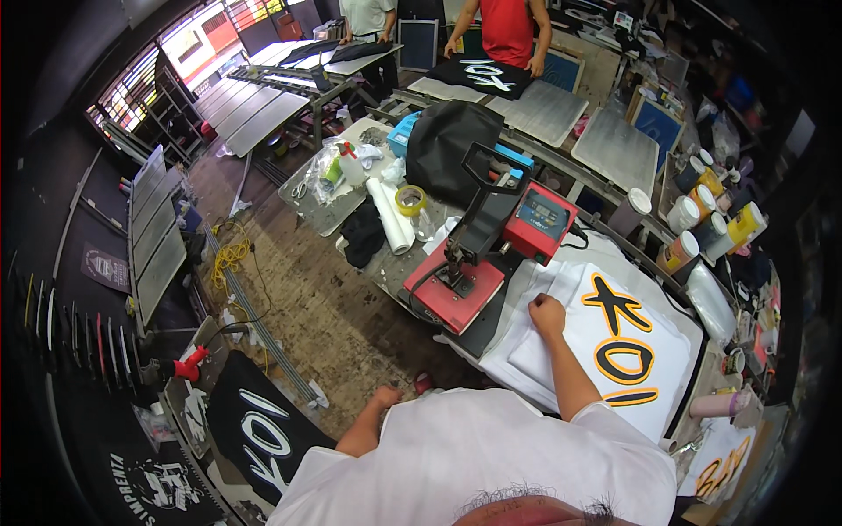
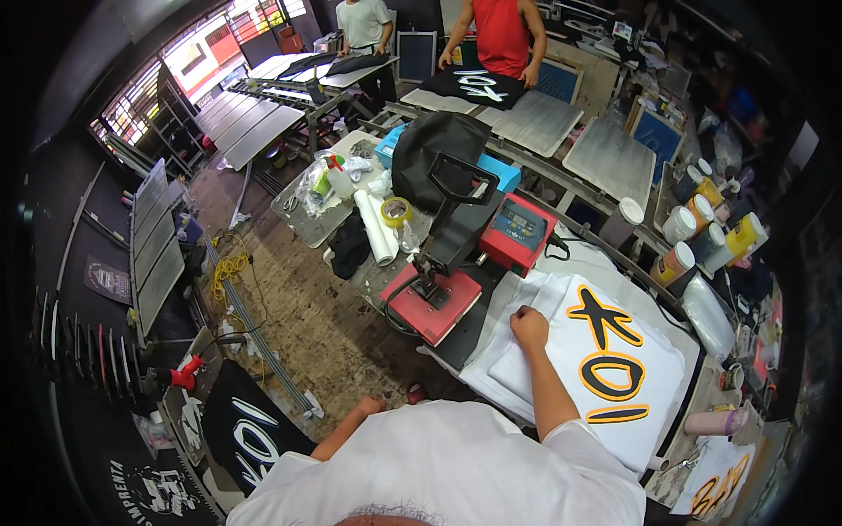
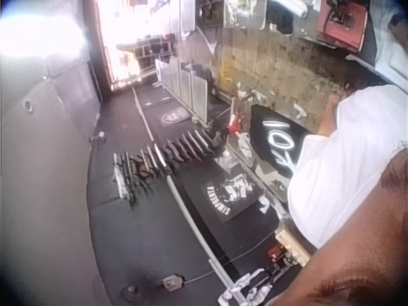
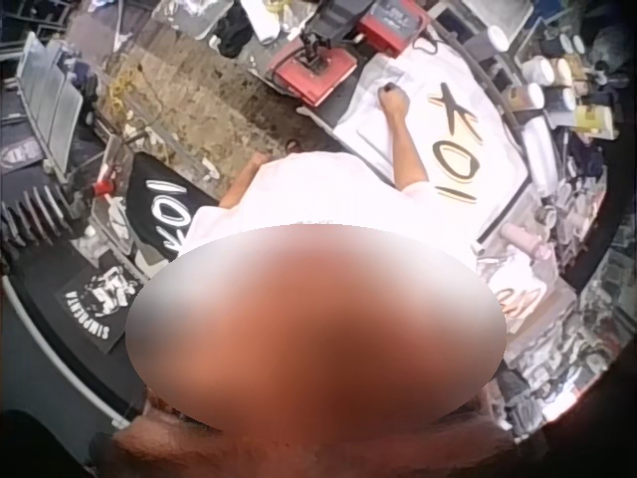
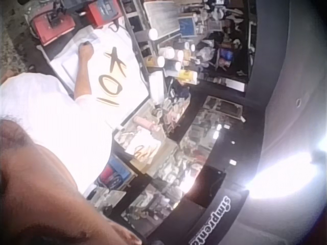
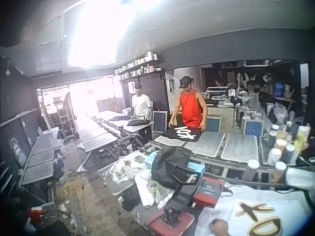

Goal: Operate a heat press and screen printing equipment to print designs on black and white t-shirts.

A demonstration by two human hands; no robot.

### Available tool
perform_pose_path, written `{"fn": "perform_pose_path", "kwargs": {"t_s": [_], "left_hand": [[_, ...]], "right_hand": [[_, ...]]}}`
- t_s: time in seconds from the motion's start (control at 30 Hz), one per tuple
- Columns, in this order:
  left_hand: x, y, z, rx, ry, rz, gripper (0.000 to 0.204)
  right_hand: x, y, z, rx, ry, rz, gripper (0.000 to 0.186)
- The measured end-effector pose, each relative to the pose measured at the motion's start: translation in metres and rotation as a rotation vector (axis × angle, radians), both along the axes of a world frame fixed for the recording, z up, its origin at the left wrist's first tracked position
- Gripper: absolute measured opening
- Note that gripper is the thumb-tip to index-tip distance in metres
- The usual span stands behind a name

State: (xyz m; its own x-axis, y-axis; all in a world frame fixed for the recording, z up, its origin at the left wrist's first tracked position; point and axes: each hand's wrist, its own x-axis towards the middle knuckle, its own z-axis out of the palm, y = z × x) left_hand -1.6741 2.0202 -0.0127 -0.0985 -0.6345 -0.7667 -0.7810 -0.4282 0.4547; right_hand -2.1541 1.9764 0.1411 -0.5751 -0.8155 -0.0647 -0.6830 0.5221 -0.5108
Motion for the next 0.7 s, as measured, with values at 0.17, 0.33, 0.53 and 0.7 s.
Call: {"fn": "perform_pose_path", "kwargs": {"t_s": [0.17,0.33,0.53,0.7], "left_hand": [[0.000,-0.002,-0.004,-0.006,-0.024,-0.022,0.034],[0.007,0.000,-0.025,-0.010,-0.028,-0.025,0.033],[0.031,0.005,-0.071,-0.060,0.041,-0.104,0.034],[0.016,-0.006,-0.062,0.054,0.039,-0.029,0.037]], "right_hand": [[-0.001,-0.001,-0.002,-0.013,0.013,0.004,0.024],[0.000,0.000,-0.001,-0.019,0.017,0.019,0.025],[0.005,-0.003,0.004,-0.014,0.001,0.025,0.025],[0.001,0.001,0.003,-0.012,0.018,-0.005,0.024]]}}
